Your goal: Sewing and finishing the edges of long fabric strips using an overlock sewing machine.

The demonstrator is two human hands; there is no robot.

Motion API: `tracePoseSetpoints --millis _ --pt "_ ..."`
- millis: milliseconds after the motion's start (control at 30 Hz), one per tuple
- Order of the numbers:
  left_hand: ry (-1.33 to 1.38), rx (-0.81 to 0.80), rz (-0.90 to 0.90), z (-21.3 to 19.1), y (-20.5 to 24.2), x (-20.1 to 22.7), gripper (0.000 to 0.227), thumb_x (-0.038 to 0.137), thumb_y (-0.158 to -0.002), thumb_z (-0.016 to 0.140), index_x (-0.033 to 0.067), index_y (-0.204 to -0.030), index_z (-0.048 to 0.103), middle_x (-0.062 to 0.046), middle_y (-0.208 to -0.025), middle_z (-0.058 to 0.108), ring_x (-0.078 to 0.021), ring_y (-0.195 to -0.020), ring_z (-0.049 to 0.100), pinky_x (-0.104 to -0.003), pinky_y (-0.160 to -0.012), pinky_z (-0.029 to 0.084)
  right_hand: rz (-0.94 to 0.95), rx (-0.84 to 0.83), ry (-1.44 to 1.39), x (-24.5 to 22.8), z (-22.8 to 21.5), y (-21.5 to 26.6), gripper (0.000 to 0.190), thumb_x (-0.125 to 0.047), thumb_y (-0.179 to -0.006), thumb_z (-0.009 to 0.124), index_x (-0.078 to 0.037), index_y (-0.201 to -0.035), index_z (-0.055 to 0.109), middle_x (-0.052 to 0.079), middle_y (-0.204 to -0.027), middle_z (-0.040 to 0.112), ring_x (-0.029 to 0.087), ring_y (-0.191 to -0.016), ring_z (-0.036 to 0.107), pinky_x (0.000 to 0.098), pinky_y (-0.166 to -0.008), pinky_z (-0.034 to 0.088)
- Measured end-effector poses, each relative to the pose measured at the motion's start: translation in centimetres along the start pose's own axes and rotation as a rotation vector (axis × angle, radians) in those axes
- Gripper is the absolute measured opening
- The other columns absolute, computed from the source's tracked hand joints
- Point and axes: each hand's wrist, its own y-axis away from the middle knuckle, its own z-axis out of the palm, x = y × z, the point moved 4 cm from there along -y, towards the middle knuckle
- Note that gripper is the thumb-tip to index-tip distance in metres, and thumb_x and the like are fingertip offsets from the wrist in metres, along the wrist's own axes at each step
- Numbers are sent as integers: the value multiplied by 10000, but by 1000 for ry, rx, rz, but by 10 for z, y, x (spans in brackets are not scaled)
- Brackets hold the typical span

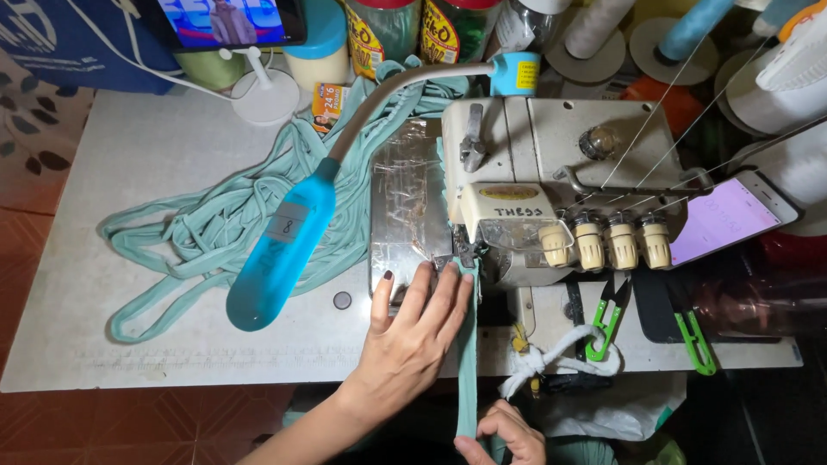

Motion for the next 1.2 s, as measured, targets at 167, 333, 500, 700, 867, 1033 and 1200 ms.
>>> tracePoseSetpoints --millis 167,333,500,700,867,1033,1200 --pt "-48 -26 -23 0 -2 2 513 200 -871 410 165 -1372 512 -12 -1355 545 -201 -1220 545 -469 -1069 214 101 -73 -72 12 -6 6 137 -132 -654 837 -73 -710 728 -8 -536 554 115 -521 487 211 -569 414" --pt "56 -51 -29 6 4 -1 571 171 -857 413 163 -1427 448 -31 -1428 516 -226 -1302 506 -501 -1108 154 187 -74 -90 16 -6 9 151 -118 -668 836 -59 -600 715 21 -542 564 123 -496 482 207 -526 396" --pt "223 -23 -12 3 11 -7 540 115 -892 385 131 -1425 469 -27 -1483 475 -275 -1369 456 -524 -1049 215 -155 64 -100 -34 -3 -11 209 -72 -700 756 -57 -590 579 31 -538 547 145 -537 469 208 -547 403" --pt "348 -20 -5 6 14 -11 527 75 -908 403 109 -1431 457 -49 -1502 447 -298 -1396 409 -557 -1038 213 -153 129 63 -45 -1 -26 181 -96 -729 740 -65 -612 605 7 -578 544 127 -576 502 212 -573 411" --pt "385 -16 0 7 15 -12 499 127 -948 410 102 -1446 435 -55 -1505 448 -306 -1400 409 -568 -1060 179 -215 104 92 -45 1 -50 164 -87 -776 721 -61 -688 585 30 -652 577 130 -609 550 227 -588 447" --pt "363 -5 -1 4 13 -12 493 391 -985 426 143 -1408 483 -53 -1488 459 -294 -1386 420 -558 -1022 231 66 -30 -133 -36 10 -73 208 -167 -882 616 -47 -728 684 21 -614 719 82 -546 642 203 -564 511" --pt "359 6 -9 4 11 -11 437 327 -968 492 215 -1391 502 -74 -1470 474 -301 -1370 434 -521 -1011 241 427 -111 -797 13 32 -85 119 -123 -932 593 -12 -901 621 124 -594 614 137 -518 567 221 -464 434"
